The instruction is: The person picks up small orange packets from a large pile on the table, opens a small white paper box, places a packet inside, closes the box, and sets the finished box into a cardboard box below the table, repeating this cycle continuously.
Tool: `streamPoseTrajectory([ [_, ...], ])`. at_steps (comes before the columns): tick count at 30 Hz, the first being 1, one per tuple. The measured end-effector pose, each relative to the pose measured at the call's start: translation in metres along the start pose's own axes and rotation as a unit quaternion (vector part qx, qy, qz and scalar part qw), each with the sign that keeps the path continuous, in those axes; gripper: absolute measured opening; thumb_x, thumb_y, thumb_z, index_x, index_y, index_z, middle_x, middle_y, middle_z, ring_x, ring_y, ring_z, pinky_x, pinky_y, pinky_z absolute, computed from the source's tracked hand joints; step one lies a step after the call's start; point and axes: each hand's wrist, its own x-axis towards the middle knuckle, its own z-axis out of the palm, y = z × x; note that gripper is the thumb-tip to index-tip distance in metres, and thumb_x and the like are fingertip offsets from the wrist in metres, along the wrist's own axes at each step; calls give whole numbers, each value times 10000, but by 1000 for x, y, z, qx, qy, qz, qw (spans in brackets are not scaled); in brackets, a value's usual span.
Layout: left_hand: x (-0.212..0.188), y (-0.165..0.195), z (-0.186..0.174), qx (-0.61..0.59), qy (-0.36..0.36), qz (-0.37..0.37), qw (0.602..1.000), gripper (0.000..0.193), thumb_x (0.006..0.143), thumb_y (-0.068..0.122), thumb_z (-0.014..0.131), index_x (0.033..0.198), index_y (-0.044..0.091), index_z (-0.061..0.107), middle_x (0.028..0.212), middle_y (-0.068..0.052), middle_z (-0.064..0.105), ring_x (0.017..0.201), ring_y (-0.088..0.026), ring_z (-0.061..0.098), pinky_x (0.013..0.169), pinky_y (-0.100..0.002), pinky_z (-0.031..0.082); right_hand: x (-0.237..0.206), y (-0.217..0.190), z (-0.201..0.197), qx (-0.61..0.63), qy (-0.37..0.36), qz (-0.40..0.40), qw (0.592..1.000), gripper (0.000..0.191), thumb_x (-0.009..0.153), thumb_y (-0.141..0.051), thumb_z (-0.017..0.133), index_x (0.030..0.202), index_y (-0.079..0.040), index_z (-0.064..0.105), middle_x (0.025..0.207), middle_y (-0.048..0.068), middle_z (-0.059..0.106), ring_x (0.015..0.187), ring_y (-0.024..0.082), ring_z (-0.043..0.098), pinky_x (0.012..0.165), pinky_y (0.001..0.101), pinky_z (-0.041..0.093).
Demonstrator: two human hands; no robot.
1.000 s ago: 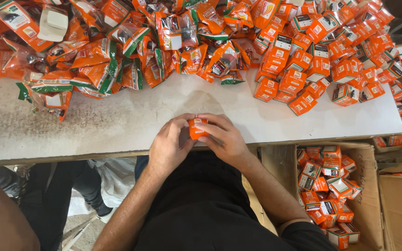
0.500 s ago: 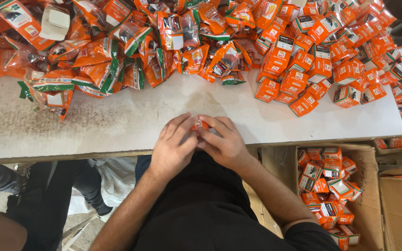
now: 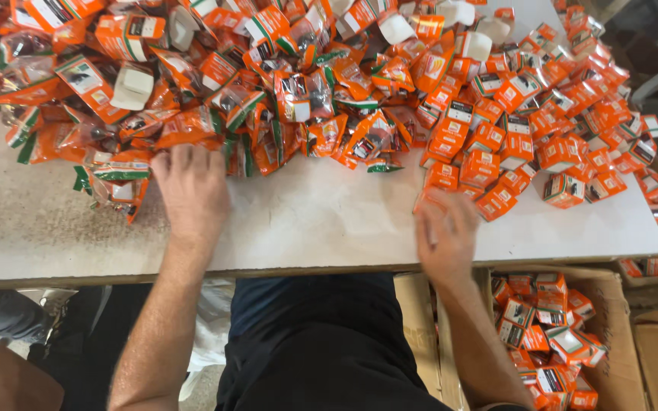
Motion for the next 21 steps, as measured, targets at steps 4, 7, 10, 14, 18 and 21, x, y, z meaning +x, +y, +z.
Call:
streamPoseTrajectory([
  [4,-8,34,-15,-265,-2,-28,964,184,860,96,764,1019,44,687,935,-118,661,900,-324,647,796,-476,490,8,-51,21,124,-47,-98,986,498,876,-188,795,1331,-94,614,1406,148,573,1347,375,516,1127,531,433],
  [7,-10,60,-20,-459,-124,-16,880,166,829,83,741,978,58,674,891,-117,679,813,-312,690,711,-433,559,25,-92,44,165,-111,-148,969,672,812,-316,819,1391,-74,578,1451,231,519,1358,425,456,1102,548,401],
  [10,10,41,-11,-390,-73,43,917,201,772,72,734,965,57,679,893,-137,684,818,-342,689,702,-442,561,35,-107,49,150,-224,-126,955,701,888,-333,809,1493,-79,561,1354,165,576,1282,372,490,1040,537,395],
  [14,62,-49,10,-196,-24,-156,968,195,996,246,768,1052,77,690,978,-127,704,871,-347,677,756,-473,546,31,-109,47,137,-259,-87,952,551,858,-365,835,1314,-130,633,1108,95,626,1159,347,497,1016,553,375],
  [18,96,-97,26,34,-93,-167,981,358,782,401,847,1001,129,768,952,-143,733,1073,-382,618,915,-646,386,28,-101,49,225,-150,-119,956,309,788,-182,751,1039,-124,579,1263,141,608,1284,377,530,1031,494,446],
  [21,112,-98,31,78,-142,-173,972,243,798,365,822,949,175,806,952,-115,751,1121,-370,600,1035,-683,293,24,-94,49,306,-205,-109,923,333,817,4,653,1145,-51,628,1308,160,656,1171,354,632,979,433,521],
])
